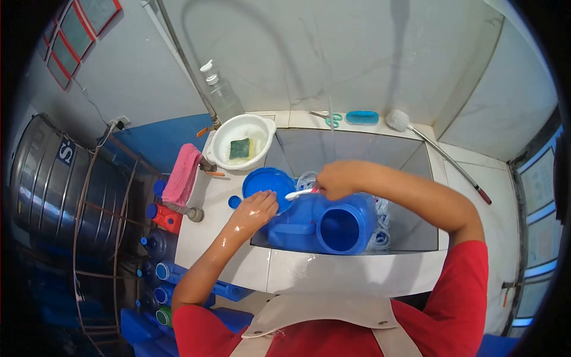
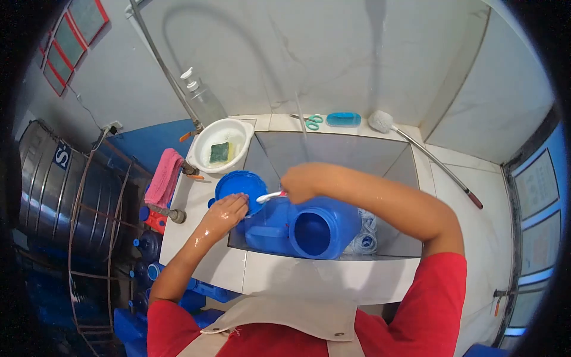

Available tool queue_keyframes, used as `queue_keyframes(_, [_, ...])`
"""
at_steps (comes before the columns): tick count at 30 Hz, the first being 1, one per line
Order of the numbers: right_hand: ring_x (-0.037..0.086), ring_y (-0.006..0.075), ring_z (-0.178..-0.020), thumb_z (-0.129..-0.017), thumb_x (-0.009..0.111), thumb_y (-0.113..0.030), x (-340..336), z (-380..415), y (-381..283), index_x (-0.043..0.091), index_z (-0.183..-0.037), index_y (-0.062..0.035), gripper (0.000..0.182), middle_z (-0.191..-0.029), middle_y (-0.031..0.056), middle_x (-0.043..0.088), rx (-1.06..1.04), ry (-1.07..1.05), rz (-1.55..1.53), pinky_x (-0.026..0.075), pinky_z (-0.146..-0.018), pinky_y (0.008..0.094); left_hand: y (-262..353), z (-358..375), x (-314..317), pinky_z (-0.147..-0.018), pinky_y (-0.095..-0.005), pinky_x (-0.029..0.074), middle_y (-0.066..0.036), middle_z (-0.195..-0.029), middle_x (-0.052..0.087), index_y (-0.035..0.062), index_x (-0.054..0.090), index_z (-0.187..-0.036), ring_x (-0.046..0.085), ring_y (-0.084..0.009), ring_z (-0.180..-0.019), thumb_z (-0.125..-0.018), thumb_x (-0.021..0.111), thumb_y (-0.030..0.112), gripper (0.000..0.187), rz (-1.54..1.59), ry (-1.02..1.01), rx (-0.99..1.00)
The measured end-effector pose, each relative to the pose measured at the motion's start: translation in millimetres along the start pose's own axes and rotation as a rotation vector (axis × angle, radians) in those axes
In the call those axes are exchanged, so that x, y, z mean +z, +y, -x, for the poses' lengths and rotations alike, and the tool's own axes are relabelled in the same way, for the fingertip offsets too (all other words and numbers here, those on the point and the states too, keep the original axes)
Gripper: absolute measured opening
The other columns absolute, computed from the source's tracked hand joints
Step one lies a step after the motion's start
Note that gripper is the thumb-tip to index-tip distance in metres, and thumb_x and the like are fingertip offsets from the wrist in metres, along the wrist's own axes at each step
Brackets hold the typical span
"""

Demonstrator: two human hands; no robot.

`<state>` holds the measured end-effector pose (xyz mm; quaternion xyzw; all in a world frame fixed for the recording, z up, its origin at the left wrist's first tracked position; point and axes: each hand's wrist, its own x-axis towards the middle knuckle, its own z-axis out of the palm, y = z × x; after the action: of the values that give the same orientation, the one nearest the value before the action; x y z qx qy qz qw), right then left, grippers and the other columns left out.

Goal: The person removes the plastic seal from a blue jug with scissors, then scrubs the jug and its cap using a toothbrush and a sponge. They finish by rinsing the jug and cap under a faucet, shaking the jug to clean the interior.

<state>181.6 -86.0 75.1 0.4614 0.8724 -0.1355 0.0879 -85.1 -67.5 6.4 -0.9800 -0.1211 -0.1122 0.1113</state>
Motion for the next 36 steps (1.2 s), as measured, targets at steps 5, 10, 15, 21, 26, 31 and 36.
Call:
queue_keyframes(5, [0.058,0.0383,-0.088,-0.074,0.052,-0.011,32,-76,7,0.059,-0.109,-0.0061,0.036,-0.094,0.0259,0.058,0.055,0.030,-0.209,0.047,-0.078,0.0452,2,60,22,-0.087,-0.0378,0.046,-0.016,-0.108,0.057,0.0007,0.053,-0.106,0.056,-0.0321,-0.101,-0.066,0.058,-0.002,0.040,0.145,0.075,-0.518])
queue_keyframes(10, [0.059,0.0381,-0.086,-0.073,0.053,-0.009,99,-181,-26,0.062,-0.095,0.0006,0.026,-0.090,0.0259,0.059,-0.120,0.227,-0.367,0.048,-0.075,0.0448,15,102,11,-0.087,-0.0338,0.044,-0.017,-0.107,0.056,-0.0013,0.047,-0.117,0.055,-0.0271,-0.101,-0.077,0.062,0.001,0.042,0.555,0.820,-1.442])
queue_keyframes(15, [0.057,0.0375,-0.091,-0.075,0.055,-0.014,77,-234,-53,0.057,-0.102,0.0019,0.032,-0.094,0.0261,0.057,-0.080,0.332,-0.266,0.047,-0.078,0.0425,10,166,53,-0.092,-0.0317,0.039,-0.016,-0.111,0.054,-0.0044,0.041,-0.123,0.050,-0.0224,-0.104,-0.085,0.061,0.011,0.046,0.854,0.985,-1.630])
queue_keyframes(21, [0.060,0.0353,-0.091,-0.073,0.058,-0.018,40,-285,-3,0.060,-0.095,0.0001,0.029,-0.098,0.0225,0.061,0.330,0.728,-0.505,0.048,-0.077,0.0446,18,164,70,-0.103,-0.0441,0.026,-0.031,-0.134,0.029,-0.0064,0.038,-0.128,0.032,-0.0409,-0.124,-0.088,0.053,0.018,0.050,0.026,0.495,-1.624])
queue_keyframes(26, [0.060,0.0380,-0.088,-0.067,0.063,-0.022,61,-304,14,0.058,-0.096,0.0010,0.037,-0.090,0.0238,0.062,0.310,0.420,-0.553,0.048,-0.078,0.0428,38,65,46,-0.102,-0.0460,0.028,-0.023,-0.129,0.042,0.0012,0.041,-0.130,0.037,-0.0383,-0.122,-0.072,0.062,0.010,0.063,0.639,0.167,-0.770])
queue_keyframes(31, [0.061,0.0380,-0.089,-0.066,0.063,-0.018,27,-237,34,0.056,-0.102,-0.0036,0.039,-0.090,0.0239,0.062,0.278,0.689,-0.678,0.047,-0.077,0.0441,37,3,95,-0.084,-0.0426,0.044,-0.019,-0.102,0.061,0.0034,0.058,-0.097,0.056,-0.0350,-0.099,-0.067,0.068,0.016,0.034,0.632,-0.352,-0.297])
queue_keyframes(36, [0.061,0.0353,-0.091,-0.069,0.056,-0.012,25,-86,98,0.051,-0.113,-0.0096,0.044,-0.094,0.0211,0.063,0.480,0.367,-0.280,0.048,-0.078,0.0448,25,-32,100,-0.064,-0.0451,0.048,-0.016,-0.078,0.063,0.0055,0.057,-0.094,0.061,-0.0356,-0.073,-0.071,0.066,0.024,0.031,0.605,-0.180,-0.417])
